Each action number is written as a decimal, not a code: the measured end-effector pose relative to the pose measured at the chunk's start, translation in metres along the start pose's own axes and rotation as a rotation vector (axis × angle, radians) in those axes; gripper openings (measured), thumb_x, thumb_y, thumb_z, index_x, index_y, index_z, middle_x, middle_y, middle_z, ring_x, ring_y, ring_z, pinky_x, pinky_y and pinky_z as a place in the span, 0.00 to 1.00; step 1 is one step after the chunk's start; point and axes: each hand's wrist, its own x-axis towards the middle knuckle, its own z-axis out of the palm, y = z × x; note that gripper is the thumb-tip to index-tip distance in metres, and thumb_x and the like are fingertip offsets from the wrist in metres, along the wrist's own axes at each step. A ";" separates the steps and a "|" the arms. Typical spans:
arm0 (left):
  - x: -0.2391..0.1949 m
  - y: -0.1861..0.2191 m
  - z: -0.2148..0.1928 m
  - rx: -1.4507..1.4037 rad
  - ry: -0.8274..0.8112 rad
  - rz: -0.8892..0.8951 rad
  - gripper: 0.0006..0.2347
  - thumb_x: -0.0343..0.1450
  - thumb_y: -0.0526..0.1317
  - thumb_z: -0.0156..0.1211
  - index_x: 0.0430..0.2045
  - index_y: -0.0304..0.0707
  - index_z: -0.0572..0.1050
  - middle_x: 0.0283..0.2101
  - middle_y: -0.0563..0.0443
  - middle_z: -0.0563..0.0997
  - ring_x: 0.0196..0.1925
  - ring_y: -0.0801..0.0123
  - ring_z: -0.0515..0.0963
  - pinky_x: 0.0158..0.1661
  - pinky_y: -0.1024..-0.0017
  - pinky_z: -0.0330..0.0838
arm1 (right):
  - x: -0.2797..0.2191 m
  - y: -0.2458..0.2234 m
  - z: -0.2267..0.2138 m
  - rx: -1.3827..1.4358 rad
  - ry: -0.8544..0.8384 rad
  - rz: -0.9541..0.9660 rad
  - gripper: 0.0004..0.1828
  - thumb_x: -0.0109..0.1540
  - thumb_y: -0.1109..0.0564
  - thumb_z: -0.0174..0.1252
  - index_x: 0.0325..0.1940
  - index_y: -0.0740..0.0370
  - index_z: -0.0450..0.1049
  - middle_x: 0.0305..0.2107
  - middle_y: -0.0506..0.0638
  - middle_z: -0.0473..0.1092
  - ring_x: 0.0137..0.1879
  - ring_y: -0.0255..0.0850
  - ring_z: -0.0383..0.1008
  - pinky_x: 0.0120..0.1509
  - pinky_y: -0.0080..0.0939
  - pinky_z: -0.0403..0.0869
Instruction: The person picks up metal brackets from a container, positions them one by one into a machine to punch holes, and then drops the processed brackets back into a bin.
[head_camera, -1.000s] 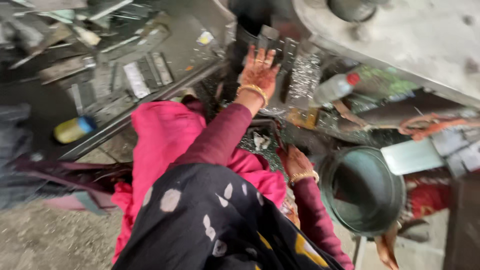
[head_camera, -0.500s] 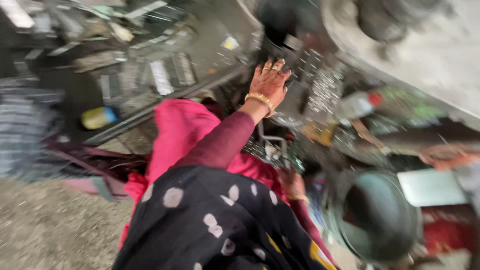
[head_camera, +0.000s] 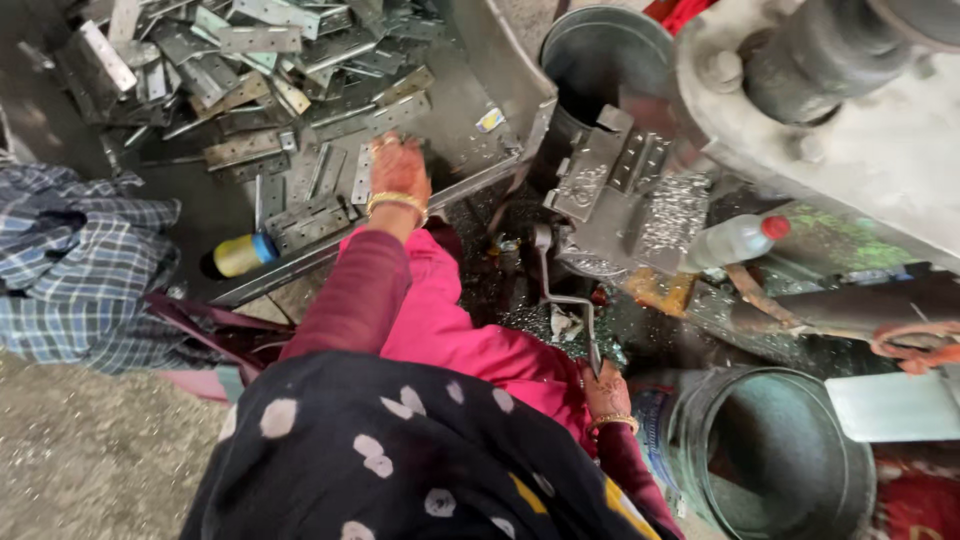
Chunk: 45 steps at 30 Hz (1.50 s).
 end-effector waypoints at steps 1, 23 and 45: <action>-0.003 -0.003 0.001 -0.083 0.048 0.020 0.30 0.65 0.49 0.70 0.60 0.37 0.69 0.65 0.32 0.67 0.69 0.40 0.63 0.67 0.49 0.59 | 0.001 0.005 -0.006 -0.054 0.049 -0.055 0.27 0.63 0.38 0.55 0.50 0.64 0.74 0.41 0.70 0.75 0.48 0.67 0.75 0.50 0.62 0.72; 0.042 -0.158 -0.045 -0.070 -0.309 0.144 0.24 0.64 0.51 0.65 0.54 0.45 0.78 0.59 0.38 0.78 0.62 0.47 0.76 0.63 0.56 0.67 | 0.010 0.003 -0.021 -0.229 0.069 -0.081 0.27 0.61 0.35 0.56 0.47 0.61 0.75 0.42 0.66 0.75 0.49 0.65 0.77 0.53 0.60 0.74; -0.155 0.253 -0.021 0.057 0.014 0.668 0.17 0.74 0.41 0.43 0.56 0.40 0.74 0.70 0.46 0.64 0.74 0.50 0.57 0.72 0.50 0.36 | 0.001 -0.012 -0.050 -0.181 0.062 -0.226 0.23 0.66 0.42 0.53 0.55 0.62 0.70 0.38 0.66 0.76 0.46 0.64 0.77 0.47 0.61 0.73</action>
